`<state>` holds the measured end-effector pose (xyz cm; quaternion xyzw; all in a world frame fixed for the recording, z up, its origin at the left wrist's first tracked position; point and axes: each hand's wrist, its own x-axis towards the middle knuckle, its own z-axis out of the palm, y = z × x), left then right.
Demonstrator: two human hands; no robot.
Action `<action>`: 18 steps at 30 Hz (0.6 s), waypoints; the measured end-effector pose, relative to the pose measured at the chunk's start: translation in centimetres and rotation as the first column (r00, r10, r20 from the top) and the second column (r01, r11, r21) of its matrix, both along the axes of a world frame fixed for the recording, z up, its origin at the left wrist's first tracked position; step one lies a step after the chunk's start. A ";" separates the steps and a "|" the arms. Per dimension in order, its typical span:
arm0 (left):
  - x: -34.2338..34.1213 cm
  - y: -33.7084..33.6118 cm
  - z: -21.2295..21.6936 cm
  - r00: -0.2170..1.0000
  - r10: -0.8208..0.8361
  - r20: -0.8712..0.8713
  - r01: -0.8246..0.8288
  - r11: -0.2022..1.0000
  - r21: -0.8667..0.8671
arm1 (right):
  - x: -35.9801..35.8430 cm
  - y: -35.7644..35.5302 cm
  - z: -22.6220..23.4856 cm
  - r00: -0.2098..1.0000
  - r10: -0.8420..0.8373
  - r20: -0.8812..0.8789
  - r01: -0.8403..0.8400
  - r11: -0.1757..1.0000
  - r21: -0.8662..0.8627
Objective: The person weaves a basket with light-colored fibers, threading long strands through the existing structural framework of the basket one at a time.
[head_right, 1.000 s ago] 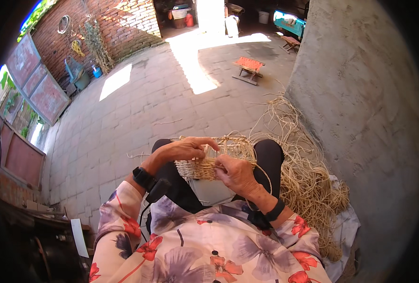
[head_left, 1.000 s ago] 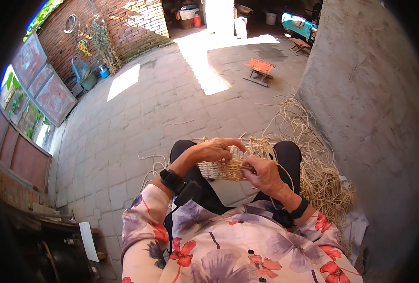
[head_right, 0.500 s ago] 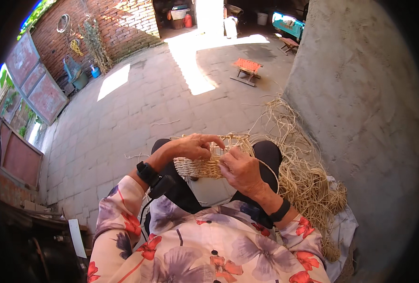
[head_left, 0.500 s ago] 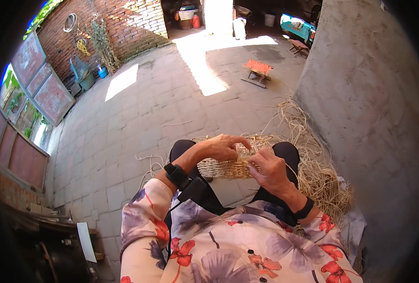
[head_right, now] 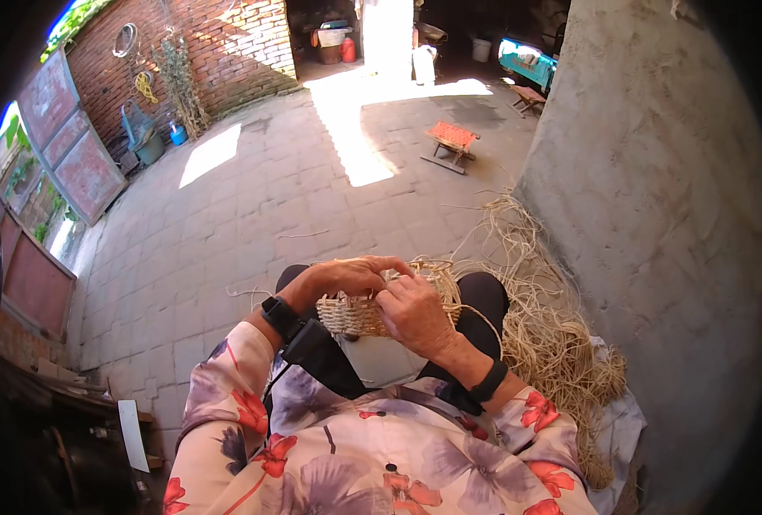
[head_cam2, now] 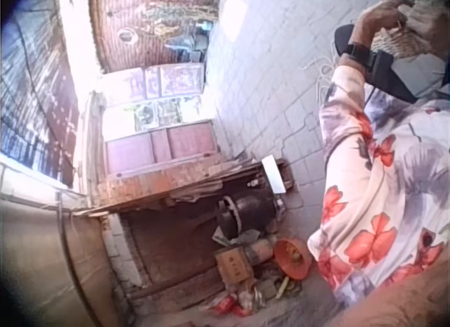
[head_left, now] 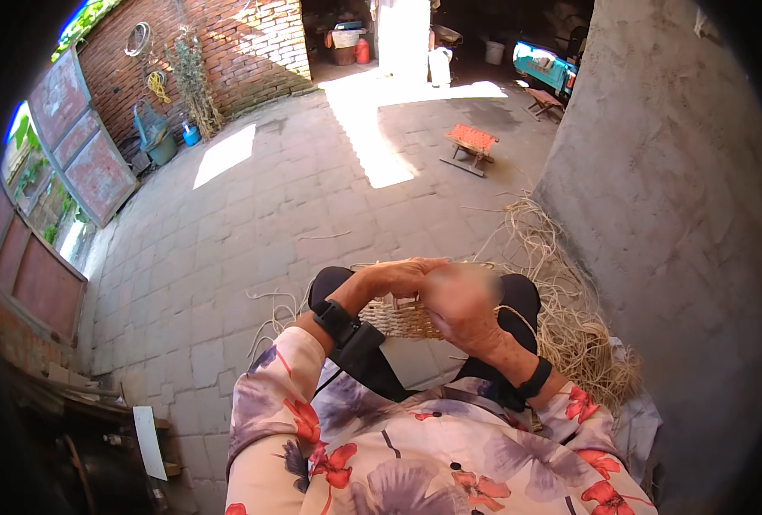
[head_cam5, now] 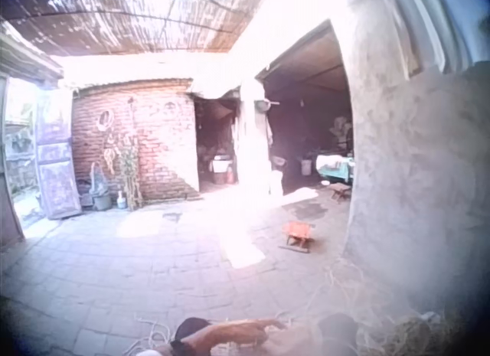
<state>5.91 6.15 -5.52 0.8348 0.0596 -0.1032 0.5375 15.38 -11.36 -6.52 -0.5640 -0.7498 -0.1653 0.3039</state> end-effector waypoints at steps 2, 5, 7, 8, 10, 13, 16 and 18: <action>0.0 0.1 -0.5 0.995 -0.023 0.100 0.030 0.997 -0.076 | -0.2 0.3 0.5 0.998 0.020 0.057 -0.020 1.000 -0.011; 0.0 0.5 -0.1 0.995 -0.017 -0.094 -0.001 0.983 -0.186 | -1.3 0.5 1.3 0.979 -0.011 0.205 0.024 0.998 -0.060; 0.3 1.1 -2.2 1.000 -0.018 -0.021 0.014 0.986 -0.167 | -2.6 0.8 1.8 0.953 -0.056 0.298 0.087 0.992 -0.089; 0.4 1.0 -2.4 0.999 -0.023 0.048 0.030 0.988 -0.149 | -3.4 1.0 1.9 0.931 -0.110 0.348 0.157 0.981 -0.110; 0.4 1.0 -2.7 0.993 -0.036 0.108 0.053 0.986 -0.161 | -3.9 1.2 1.9 0.903 -0.165 0.396 0.231 0.965 -0.126; 0.3 1.1 -3.2 0.975 -0.059 0.214 0.092 0.985 -0.148 | -4.1 1.4 1.8 0.904 -0.155 0.399 0.240 0.955 -0.174; 0.1 1.0 -2.2 0.984 -0.080 0.160 0.100 0.988 -0.121 | -4.0 1.3 1.4 0.911 -0.116 0.395 0.207 0.958 -0.196; -0.5 0.7 -0.5 0.995 -0.083 0.056 0.089 0.989 -0.115 | -3.6 1.5 1.2 0.926 -0.111 0.360 0.167 0.978 -0.128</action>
